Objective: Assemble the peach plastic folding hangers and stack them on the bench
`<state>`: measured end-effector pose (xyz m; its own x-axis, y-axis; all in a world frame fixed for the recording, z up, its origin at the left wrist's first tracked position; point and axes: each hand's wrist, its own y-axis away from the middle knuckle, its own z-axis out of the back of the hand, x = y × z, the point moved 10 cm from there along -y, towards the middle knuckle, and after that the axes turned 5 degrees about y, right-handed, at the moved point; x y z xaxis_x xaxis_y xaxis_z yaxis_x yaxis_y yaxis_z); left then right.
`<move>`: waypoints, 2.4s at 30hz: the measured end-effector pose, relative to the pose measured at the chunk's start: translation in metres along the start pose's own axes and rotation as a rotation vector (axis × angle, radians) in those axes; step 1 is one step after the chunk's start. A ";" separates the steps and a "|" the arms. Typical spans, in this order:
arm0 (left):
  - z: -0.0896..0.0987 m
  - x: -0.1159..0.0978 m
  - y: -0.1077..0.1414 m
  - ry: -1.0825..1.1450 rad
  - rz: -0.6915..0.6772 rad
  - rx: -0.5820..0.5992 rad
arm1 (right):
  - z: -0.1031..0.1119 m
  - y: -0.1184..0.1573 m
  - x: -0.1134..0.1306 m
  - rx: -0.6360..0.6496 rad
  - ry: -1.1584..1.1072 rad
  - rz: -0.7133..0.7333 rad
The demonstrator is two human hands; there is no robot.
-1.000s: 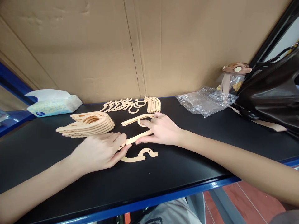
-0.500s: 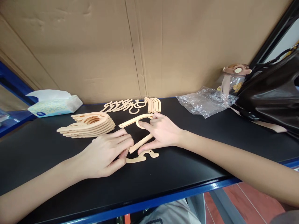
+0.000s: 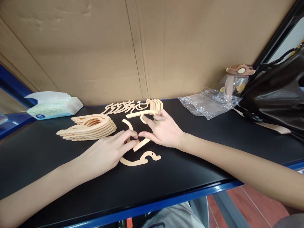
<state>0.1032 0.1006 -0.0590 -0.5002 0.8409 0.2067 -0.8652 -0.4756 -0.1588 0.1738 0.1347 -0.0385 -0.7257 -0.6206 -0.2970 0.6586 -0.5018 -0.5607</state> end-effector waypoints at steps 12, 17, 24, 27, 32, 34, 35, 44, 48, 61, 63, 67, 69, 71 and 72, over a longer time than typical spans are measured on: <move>0.016 -0.004 -0.002 0.258 -0.001 -0.127 | -0.012 0.002 0.000 0.155 -0.135 -0.116; 0.011 -0.003 -0.004 0.286 0.007 -0.121 | -0.013 0.001 0.007 0.192 -0.188 -0.073; 0.012 -0.007 -0.004 0.313 -0.034 -0.162 | -0.009 0.003 0.016 0.136 -0.314 0.053; 0.011 -0.007 -0.004 0.336 -0.038 -0.163 | -0.009 0.004 0.019 0.132 -0.332 0.090; 0.013 -0.006 -0.004 0.330 -0.030 -0.165 | 0.001 0.002 0.018 0.062 -0.259 0.080; 0.016 -0.010 -0.003 0.314 -0.060 -0.185 | 0.004 0.001 0.017 0.046 -0.223 0.064; 0.017 -0.013 -0.003 0.300 -0.077 -0.190 | 0.005 0.000 0.015 0.048 -0.209 0.045; 0.019 -0.026 -0.002 0.308 -0.150 -0.147 | -0.015 0.003 -0.016 0.123 -0.275 -0.140; 0.014 -0.013 -0.003 0.356 -0.058 -0.104 | -0.022 0.003 -0.025 0.138 -0.287 -0.187; 0.006 0.005 -0.001 0.496 0.040 -0.109 | -0.032 0.006 -0.035 0.158 -0.366 -0.266; 0.007 0.007 -0.001 0.502 0.039 -0.129 | -0.032 0.005 -0.031 0.163 -0.381 -0.237; 0.004 0.013 -0.003 0.496 0.068 -0.130 | -0.030 0.004 -0.023 0.145 -0.407 -0.167; 0.002 0.016 -0.003 0.482 0.076 -0.120 | -0.028 0.004 -0.022 0.130 -0.413 -0.150; 0.001 0.017 -0.003 0.465 0.071 -0.112 | -0.029 0.005 -0.021 0.133 -0.414 -0.137; 0.000 0.018 -0.003 0.453 0.069 -0.111 | -0.029 0.005 -0.020 0.137 -0.415 -0.132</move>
<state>0.0970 0.1175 -0.0546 -0.4689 0.8483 -0.2461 -0.8093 -0.5242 -0.2649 0.1858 0.1622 -0.0576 -0.6824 -0.7209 0.1207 0.6064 -0.6506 -0.4572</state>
